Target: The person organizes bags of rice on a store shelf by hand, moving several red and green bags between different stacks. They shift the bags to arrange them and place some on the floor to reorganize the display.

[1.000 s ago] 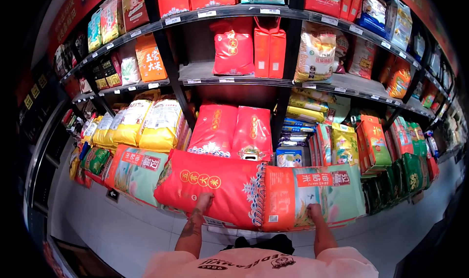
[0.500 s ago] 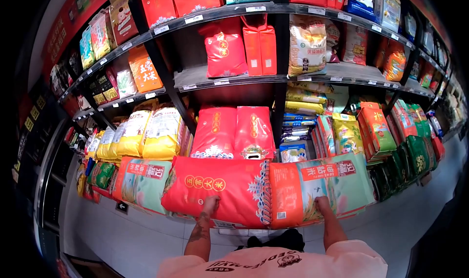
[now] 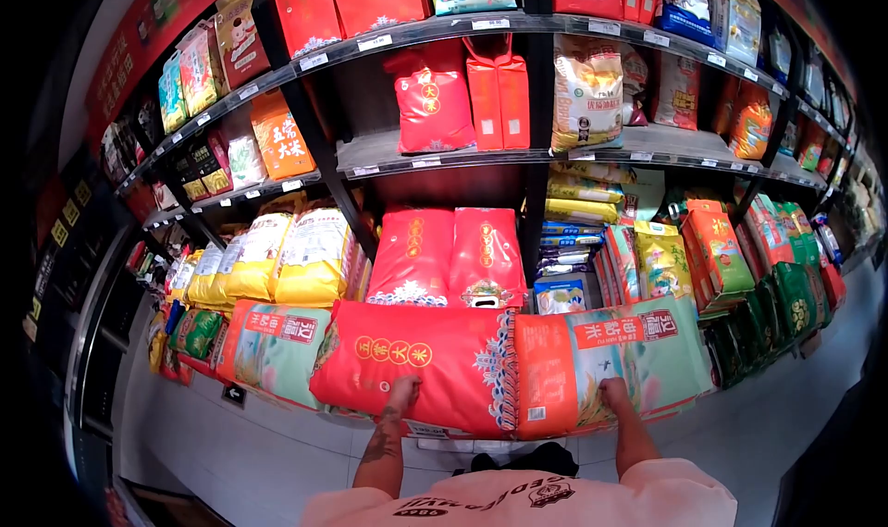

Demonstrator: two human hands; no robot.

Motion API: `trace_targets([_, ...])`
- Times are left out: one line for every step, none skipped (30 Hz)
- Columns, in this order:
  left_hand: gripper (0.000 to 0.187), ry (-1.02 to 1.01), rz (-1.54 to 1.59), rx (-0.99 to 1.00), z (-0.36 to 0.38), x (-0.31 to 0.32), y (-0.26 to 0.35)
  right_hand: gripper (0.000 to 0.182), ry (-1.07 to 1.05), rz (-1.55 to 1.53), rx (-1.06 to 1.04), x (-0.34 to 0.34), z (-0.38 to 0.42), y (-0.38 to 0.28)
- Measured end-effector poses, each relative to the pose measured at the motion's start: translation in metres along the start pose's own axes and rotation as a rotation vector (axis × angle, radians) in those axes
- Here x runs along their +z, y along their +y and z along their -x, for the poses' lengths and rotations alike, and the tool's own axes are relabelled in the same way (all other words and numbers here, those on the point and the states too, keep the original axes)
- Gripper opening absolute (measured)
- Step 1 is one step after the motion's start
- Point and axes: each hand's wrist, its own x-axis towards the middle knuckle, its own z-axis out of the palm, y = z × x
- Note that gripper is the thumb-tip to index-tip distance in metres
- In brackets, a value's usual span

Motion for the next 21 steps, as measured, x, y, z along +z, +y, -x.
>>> trace_targets([0.024,0.020,0.019,-0.018,0.001,0.000,0.001,0.028,0.008,-0.124,0.137,0.000,0.000,-0.001])
trace_targets([0.023,0.039,0.046,-0.031,0.003,0.002,0.001,0.028,0.016,-0.242,0.268,-0.003,0.000,-0.003])
trace_targets([0.023,0.059,0.075,-0.046,0.006,0.006,0.004,0.028,0.021,-0.358,0.399,-0.006,0.000,-0.009])
trace_targets([0.023,0.053,0.073,-0.025,0.007,0.008,0.008,0.027,0.045,-0.317,0.332,-0.004,0.003,-0.011])
trace_targets([0.023,0.050,0.069,-0.008,0.010,0.009,0.010,0.027,0.047,-0.303,0.313,-0.005,0.001,-0.016])
trace_targets([0.023,0.049,0.060,0.003,0.013,0.008,0.010,0.026,0.048,-0.293,0.301,-0.004,0.003,-0.019])
trace_targets([0.023,0.041,0.069,-0.022,0.014,0.007,0.011,0.026,0.049,-0.288,0.293,-0.001,0.008,-0.019])
trace_targets([0.024,0.032,0.073,-0.048,0.014,0.007,0.014,0.025,0.064,-0.299,0.325,-0.002,0.008,-0.022])
trace_targets([0.024,0.021,0.076,-0.075,0.011,0.004,0.010,0.026,0.066,-0.291,0.323,0.001,0.011,-0.022])
trace_targets([0.024,0.028,0.074,-0.068,0.009,0.001,0.006,0.026,0.069,-0.282,0.317,0.002,0.013,-0.024])
trace_targets([0.024,0.032,0.076,-0.055,0.006,0.001,0.004,0.026,0.074,-0.270,0.304,0.001,0.012,-0.027])
trace_targets([0.024,0.033,0.080,-0.039,0.003,0.003,0.003,0.028,0.085,-0.259,0.328,0.001,0.013,-0.030])
trace_targets([0.024,0.020,0.090,-0.026,0.002,0.003,0.001,0.028,0.060,-0.220,0.282,0.000,0.012,-0.031])
trace_targets([0.024,0.004,0.097,-0.014,0.002,0.002,0.000,0.028,0.039,-0.183,0.236,-0.001,0.011,-0.030])
trace_targets([0.024,-0.011,0.101,-0.005,0.002,0.002,0.001,0.028,0.017,-0.148,0.196,-0.001,0.012,-0.026])
trace_targets([0.024,-0.018,0.082,0.002,0.000,0.002,0.001,0.029,0.049,-0.170,0.217,0.000,0.014,-0.031])
trace_targets([0.023,-0.023,0.058,0.006,0.000,0.001,0.000,0.029,0.080,-0.196,0.243,0.001,0.013,-0.037])
trace_targets([0.023,-0.027,0.032,0.008,0.001,-0.002,-0.001,0.029,0.109,-0.223,0.273,0.005,0.017,-0.035])
trace_targets([0.023,-0.023,0.023,-0.014,0.001,-0.005,-0.003,0.021,0.043,-0.095,0.175,0.001,0.015,-0.029])
trace_targets([0.023,-0.021,0.016,-0.030,-0.001,-0.005,-0.003,0.020,0.054,-0.158,0.230,0.001,0.015,-0.021])
trace_targets([0.023,-0.021,0.014,-0.041,-0.007,-0.004,-0.003,0.020,0.067,-0.218,0.276,0.000,0.012,-0.022])
